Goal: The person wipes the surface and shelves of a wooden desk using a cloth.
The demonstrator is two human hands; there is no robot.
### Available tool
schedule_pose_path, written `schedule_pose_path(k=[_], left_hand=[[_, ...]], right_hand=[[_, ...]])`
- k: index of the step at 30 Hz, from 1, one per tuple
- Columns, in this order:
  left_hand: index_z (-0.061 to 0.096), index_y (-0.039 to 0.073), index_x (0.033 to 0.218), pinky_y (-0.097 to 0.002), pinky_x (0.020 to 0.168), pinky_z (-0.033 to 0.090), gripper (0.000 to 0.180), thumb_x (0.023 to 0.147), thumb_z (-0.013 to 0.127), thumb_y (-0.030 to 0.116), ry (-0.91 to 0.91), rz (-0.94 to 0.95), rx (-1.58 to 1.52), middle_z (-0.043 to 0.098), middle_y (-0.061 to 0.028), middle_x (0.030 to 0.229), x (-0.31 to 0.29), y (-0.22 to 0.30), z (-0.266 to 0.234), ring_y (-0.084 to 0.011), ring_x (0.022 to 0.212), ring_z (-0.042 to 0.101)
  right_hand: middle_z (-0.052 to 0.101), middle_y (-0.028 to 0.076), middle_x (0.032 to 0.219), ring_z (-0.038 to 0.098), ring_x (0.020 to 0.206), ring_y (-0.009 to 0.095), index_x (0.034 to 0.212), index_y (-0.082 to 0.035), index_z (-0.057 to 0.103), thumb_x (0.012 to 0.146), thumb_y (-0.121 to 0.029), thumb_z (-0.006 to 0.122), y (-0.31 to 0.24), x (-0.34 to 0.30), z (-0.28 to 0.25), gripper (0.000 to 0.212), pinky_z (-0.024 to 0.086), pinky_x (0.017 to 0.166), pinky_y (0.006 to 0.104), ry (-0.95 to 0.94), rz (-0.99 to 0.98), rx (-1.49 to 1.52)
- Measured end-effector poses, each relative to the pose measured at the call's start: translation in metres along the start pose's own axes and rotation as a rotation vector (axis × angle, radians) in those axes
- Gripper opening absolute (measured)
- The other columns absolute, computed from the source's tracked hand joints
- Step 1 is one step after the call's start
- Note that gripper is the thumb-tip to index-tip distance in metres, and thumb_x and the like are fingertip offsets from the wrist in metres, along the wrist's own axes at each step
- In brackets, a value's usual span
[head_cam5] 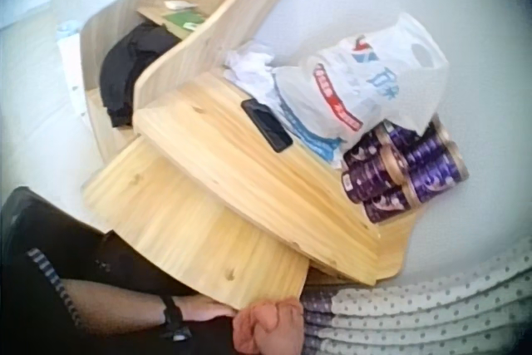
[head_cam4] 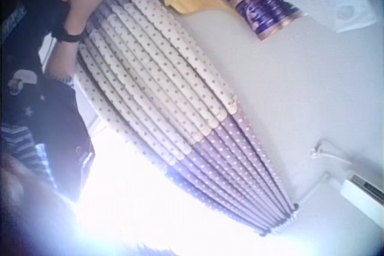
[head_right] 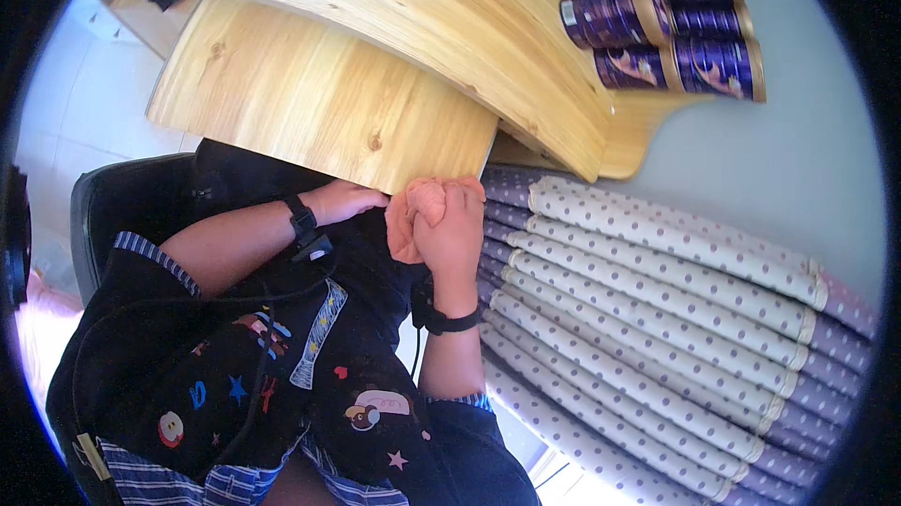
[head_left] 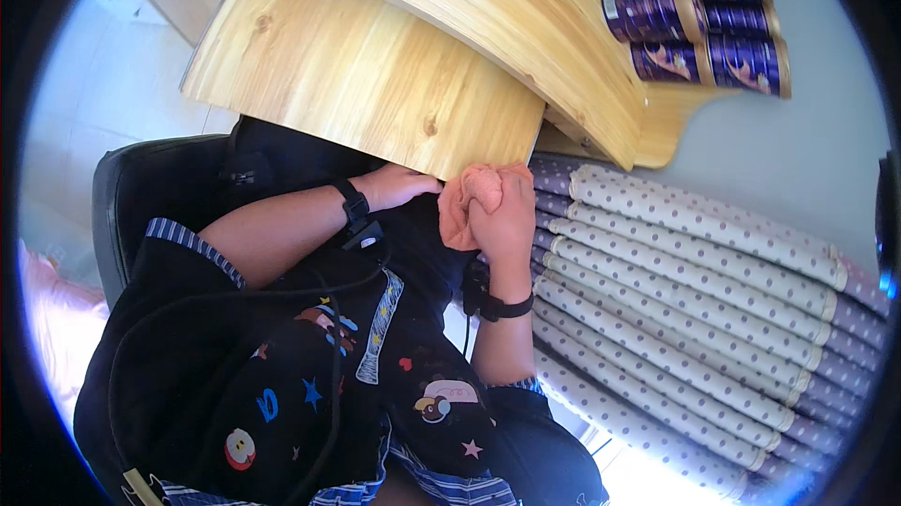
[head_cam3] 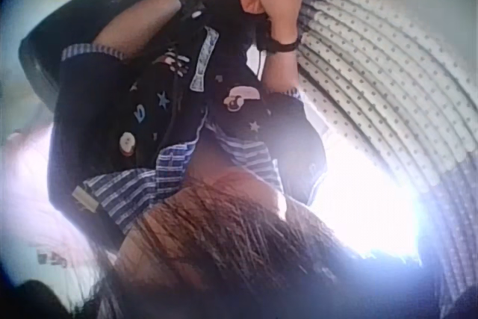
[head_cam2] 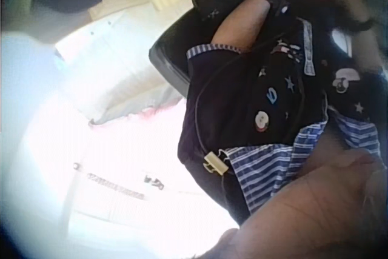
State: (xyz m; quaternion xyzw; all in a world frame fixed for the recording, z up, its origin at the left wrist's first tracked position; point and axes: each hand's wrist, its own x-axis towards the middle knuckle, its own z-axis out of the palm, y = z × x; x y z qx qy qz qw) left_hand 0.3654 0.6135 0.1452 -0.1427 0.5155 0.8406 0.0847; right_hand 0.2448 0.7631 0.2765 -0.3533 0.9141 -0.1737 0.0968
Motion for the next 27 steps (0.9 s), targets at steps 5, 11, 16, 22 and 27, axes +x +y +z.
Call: schedule_pose_path(k=[5,11,16,22,27], left_hand=[[0.067,0.002,0.127,-0.0375,0.104,0.05,0.035,0.094,0.07,0.013,0.074,0.111,0.053,0.071,-0.0124,0.126,0.013,-0.021,-0.028,-0.0246,0.118,0.064],[0.067,0.006,0.125,-0.0362,0.103,0.05,0.032,0.095,0.071,0.015,0.209,0.439,-0.048,0.068,-0.0111,0.13,0.028,-0.004,-0.089,-0.0202,0.119,0.062],[0.066,0.006,0.123,-0.0361,0.1,0.051,0.031,0.095,0.071,0.018,0.305,0.354,-0.056,0.069,-0.011,0.127,0.028,-0.014,-0.138,-0.0203,0.115,0.064],[0.057,0.008,0.138,-0.038,0.103,0.05,0.045,0.097,0.068,0.021,0.532,0.356,-0.054,0.069,-0.0151,0.129,0.025,-0.013,-0.176,-0.0248,0.117,0.066],[0.046,0.01,0.152,-0.0318,0.092,0.052,0.063,0.092,0.064,0.008,0.643,0.398,-0.052,0.07,-0.0083,0.118,0.027,-0.04,-0.219,-0.0154,0.105,0.065]], right_hand=[[0.063,0.021,0.111,0.059,0.108,0.043,0.104,-0.002,0.065,0.076,-0.011,0.07,-0.029,0.039,0.025,0.03,0.05,0.094,0.0485,-0.126,-0.216,-0.002],[0.061,0.02,0.109,0.057,0.11,0.043,0.101,-0.004,0.065,0.077,-0.01,0.07,-0.079,0.115,0.083,0.026,0.047,0.097,0.0507,-0.147,-0.486,0.073],[0.061,0.02,0.108,0.056,0.11,0.043,0.102,-0.003,0.064,0.077,-0.01,0.07,-0.116,0.172,0.132,0.026,0.046,0.098,0.0512,-0.186,-0.654,0.014],[0.061,0.022,0.109,0.056,0.11,0.044,0.105,-0.002,0.062,0.078,-0.014,0.071,-0.152,0.232,0.181,0.031,0.046,0.096,0.053,-0.215,-0.779,-0.081],[0.061,0.024,0.109,0.055,0.108,0.046,0.106,0.001,0.061,0.077,-0.016,0.072,-0.194,0.283,0.232,0.035,0.044,0.098,0.0543,-0.291,-0.822,-0.115]])
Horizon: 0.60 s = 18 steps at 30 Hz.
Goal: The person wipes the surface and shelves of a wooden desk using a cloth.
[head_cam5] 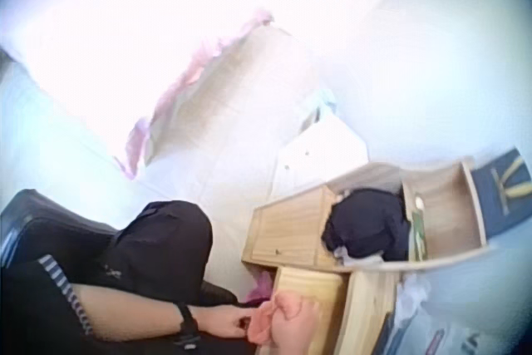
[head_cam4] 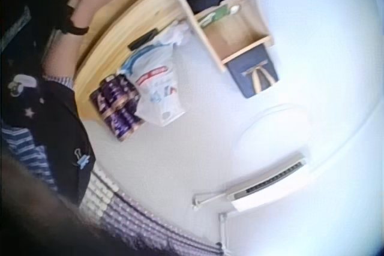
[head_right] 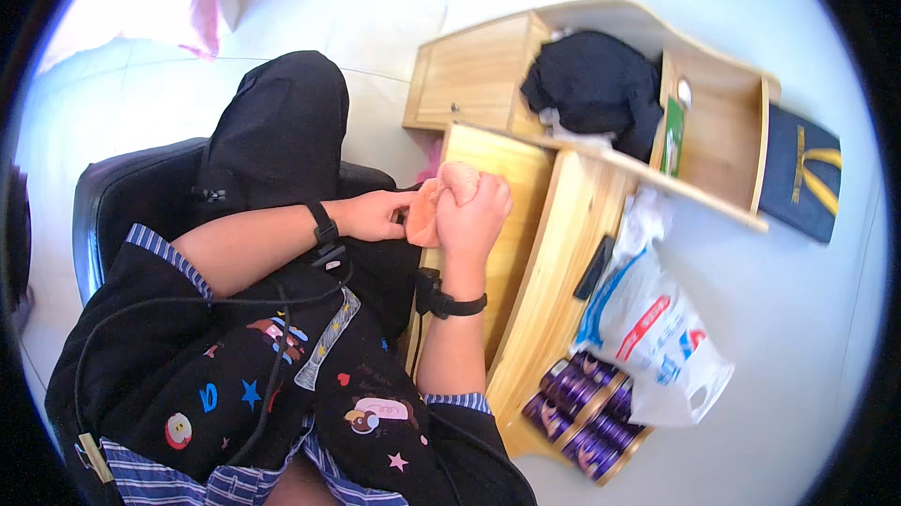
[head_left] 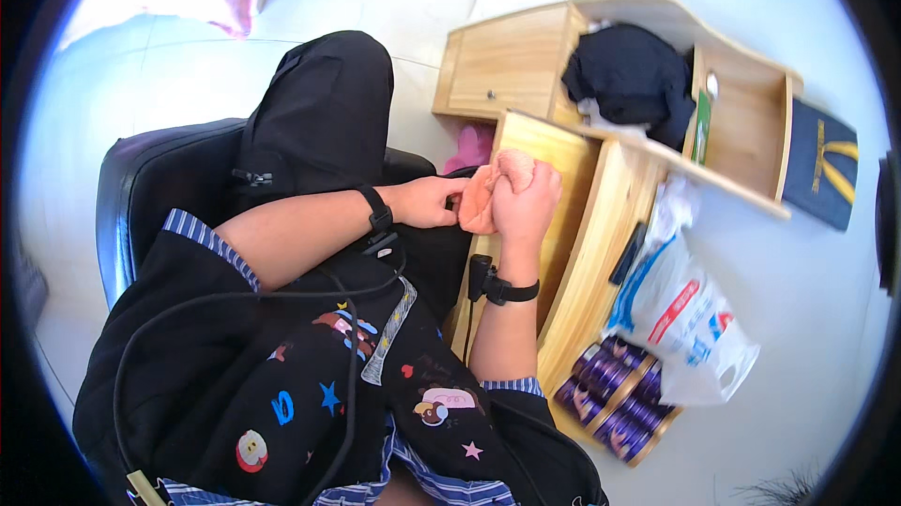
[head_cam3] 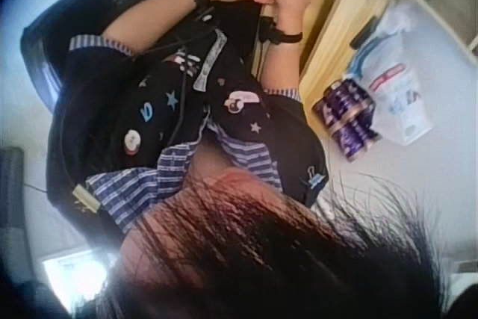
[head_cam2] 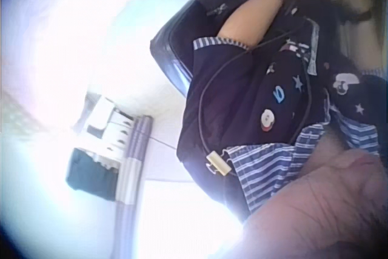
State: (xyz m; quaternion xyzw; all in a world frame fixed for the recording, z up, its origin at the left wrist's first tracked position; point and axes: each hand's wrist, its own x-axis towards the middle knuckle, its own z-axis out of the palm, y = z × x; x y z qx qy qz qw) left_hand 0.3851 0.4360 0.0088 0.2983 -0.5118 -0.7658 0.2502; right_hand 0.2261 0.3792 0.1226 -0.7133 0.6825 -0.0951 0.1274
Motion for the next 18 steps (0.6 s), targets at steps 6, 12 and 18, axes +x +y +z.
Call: schedule_pose_path(k=[6,12,18], left_hand=[[0.038,0.015,0.161,-0.0317,0.082,0.053,0.079,0.087,0.064,0.004,0.118,-0.004,-0.081,0.071,-0.0041,0.094,0.003,0.025,-0.045,-0.0156,0.087,0.067],[0.04,0.018,0.161,-0.0259,0.071,0.05,0.077,0.09,0.069,0.011,0.243,0.077,-0.09,0.07,-0.0011,0.095,0.013,0.009,-0.067,-0.0086,0.073,0.058],[0.043,0.009,0.157,-0.0289,0.077,0.052,0.072,0.091,0.072,0.013,0.327,0.01,-0.125,0.072,-0.0035,0.097,0.006,-0.002,-0.088,-0.0103,0.084,0.063]], right_hand=[[0.063,0.026,0.109,0.056,0.107,0.047,0.108,0.001,0.064,0.08,-0.02,0.07,0.016,0.082,0.013,0.035,0.045,0.096,0.0547,0.041,-0.025,-0.078],[0.064,0.028,0.105,0.058,0.105,0.049,0.113,0.002,0.066,0.082,-0.023,0.071,0.006,0.113,0.021,0.04,0.046,0.095,0.0561,-0.08,-0.064,-0.198],[0.067,0.03,0.108,0.061,0.108,0.049,0.111,0.005,0.065,0.08,-0.025,0.071,-0.002,0.125,0.022,0.043,0.048,0.097,0.0549,-0.115,0.072,-0.284]])
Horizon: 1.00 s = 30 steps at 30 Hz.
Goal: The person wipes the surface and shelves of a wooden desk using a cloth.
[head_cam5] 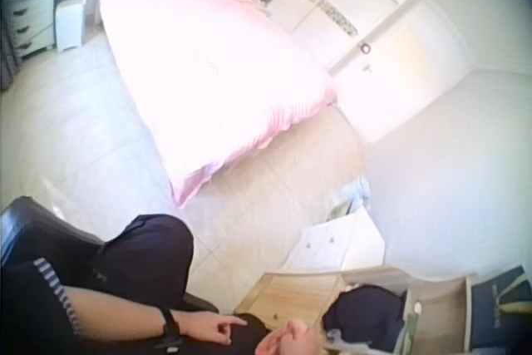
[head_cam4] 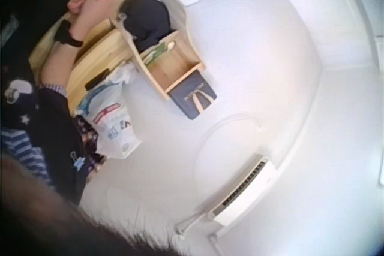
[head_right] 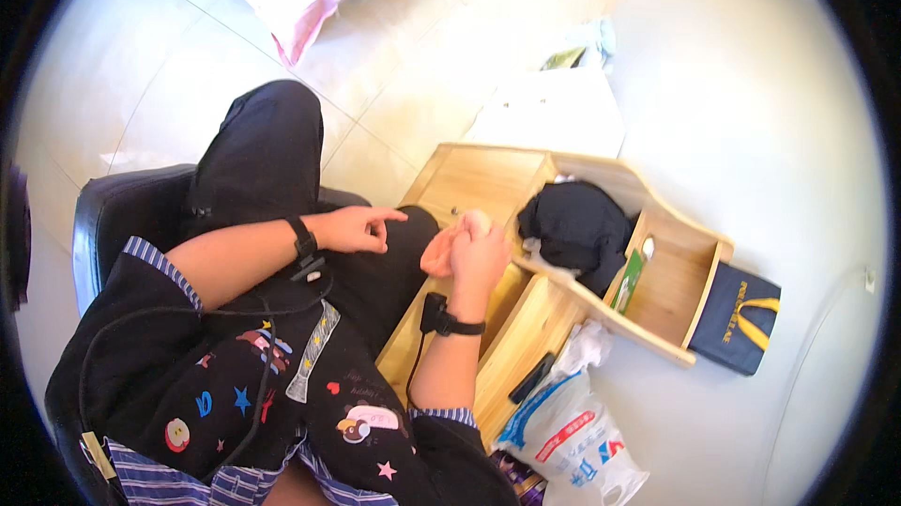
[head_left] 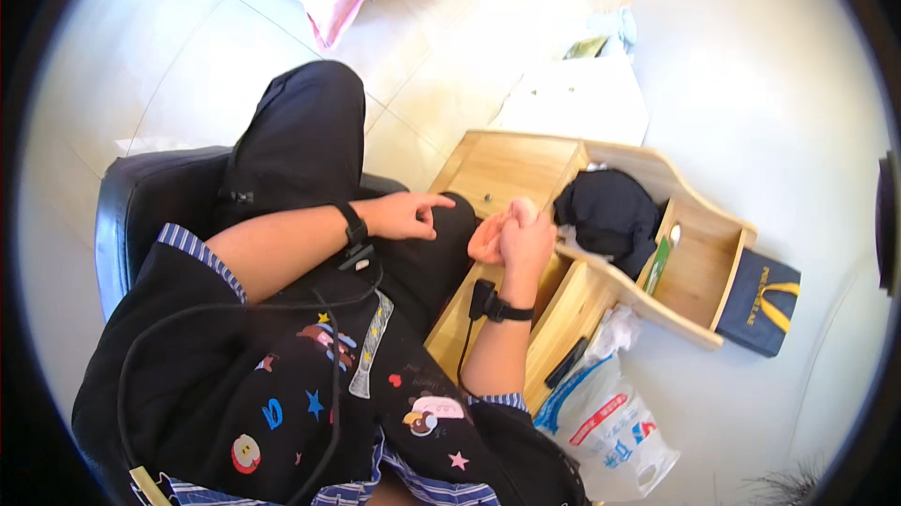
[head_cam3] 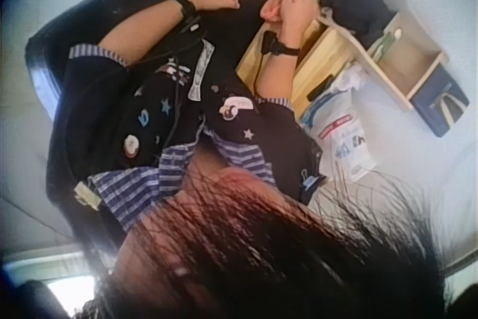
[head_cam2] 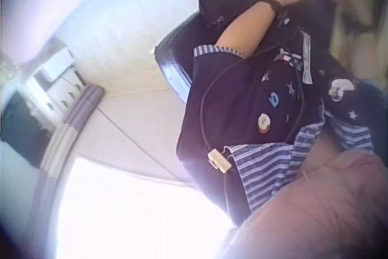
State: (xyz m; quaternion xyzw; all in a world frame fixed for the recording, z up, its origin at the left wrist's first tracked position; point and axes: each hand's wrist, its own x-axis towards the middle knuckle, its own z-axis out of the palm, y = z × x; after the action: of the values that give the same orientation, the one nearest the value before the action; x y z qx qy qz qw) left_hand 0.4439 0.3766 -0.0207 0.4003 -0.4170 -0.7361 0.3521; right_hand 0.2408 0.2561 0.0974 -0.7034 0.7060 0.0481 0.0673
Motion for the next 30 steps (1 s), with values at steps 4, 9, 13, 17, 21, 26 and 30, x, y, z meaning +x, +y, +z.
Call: schedule_pose_path(k=[4,9,13,17,21,26,30], left_hand=[[0.048,0.006,0.154,-0.0289,0.077,0.05,0.068,0.091,0.073,0.015,0.02,0.037,-0.023,0.071,-0.0027,0.096,0.003,-0.013,0.0,-0.0108,0.084,0.062],[0.056,0.003,0.142,-0.0308,0.077,0.05,0.057,0.091,0.075,0.021,0.035,0.026,0.017,0.069,-0.0034,0.092,0.006,-0.013,-0.007,-0.0125,0.084,0.062],[0.064,0.0,0.124,-0.0311,0.076,0.05,0.043,0.091,0.076,0.024,0.023,0.002,0.068,0.068,-0.0036,0.089,0.009,-0.019,-0.007,-0.0137,0.083,0.062],[0.068,0.002,0.12,-0.0313,0.074,0.05,0.048,0.089,0.078,0.038,-0.04,-0.03,0.09,0.069,-0.005,0.09,0.012,-0.017,0.001,-0.0151,0.084,0.064],[0.069,0.002,0.116,-0.0303,0.074,0.049,0.048,0.095,0.074,0.045,-0.152,-0.118,0.177,0.067,-0.0027,0.086,-0.001,0.016,0.008,-0.0132,0.081,0.06],[0.071,0.004,0.112,-0.0295,0.073,0.048,0.05,0.096,0.071,0.051,-0.274,-0.18,0.245,0.066,-0.0014,0.086,-0.007,0.03,0.032,-0.0121,0.081,0.058],[0.072,0.005,0.109,-0.0298,0.073,0.048,0.047,0.098,0.07,0.051,-0.372,-0.272,0.226,0.065,-0.0003,0.085,-0.012,0.05,0.061,-0.0114,0.081,0.058]], right_hand=[[0.069,0.028,0.107,0.065,0.104,0.046,0.105,0.004,0.068,0.081,-0.024,0.07,-0.007,0.014,-0.008,0.037,0.051,0.093,0.0533,-0.107,-0.093,-0.059],[0.07,0.025,0.102,0.067,0.098,0.046,0.099,-0.004,0.072,0.082,-0.028,0.069,-0.016,0.023,-0.019,0.03,0.053,0.087,0.0516,-0.22,-0.035,-0.037],[0.067,0.023,0.097,0.066,0.096,0.046,0.096,-0.021,0.073,0.084,-0.026,0.065,-0.026,0.013,-0.023,0.016,0.053,0.08,0.0529,-0.146,-0.115,-0.08],[0.067,0.023,0.099,0.065,0.095,0.046,0.096,-0.02,0.072,0.083,-0.025,0.065,-0.019,0.006,-0.018,0.015,0.053,0.08,0.0531,-0.091,-0.141,-0.052],[0.065,0.019,0.096,0.062,0.093,0.045,0.098,-0.022,0.071,0.086,-0.021,0.064,-0.017,-0.008,-0.02,0.014,0.051,0.081,0.0533,0.054,-0.205,0.005],[0.063,0.017,0.097,0.059,0.096,0.044,0.1,-0.024,0.07,0.088,-0.02,0.063,-0.011,-0.028,-0.04,0.013,0.05,0.083,0.0533,0.143,-0.22,0.144],[0.063,0.021,0.099,0.059,0.097,0.045,0.102,-0.013,0.067,0.085,-0.024,0.069,0.008,-0.049,-0.037,0.021,0.05,0.086,0.0529,0.11,-0.134,0.186]])
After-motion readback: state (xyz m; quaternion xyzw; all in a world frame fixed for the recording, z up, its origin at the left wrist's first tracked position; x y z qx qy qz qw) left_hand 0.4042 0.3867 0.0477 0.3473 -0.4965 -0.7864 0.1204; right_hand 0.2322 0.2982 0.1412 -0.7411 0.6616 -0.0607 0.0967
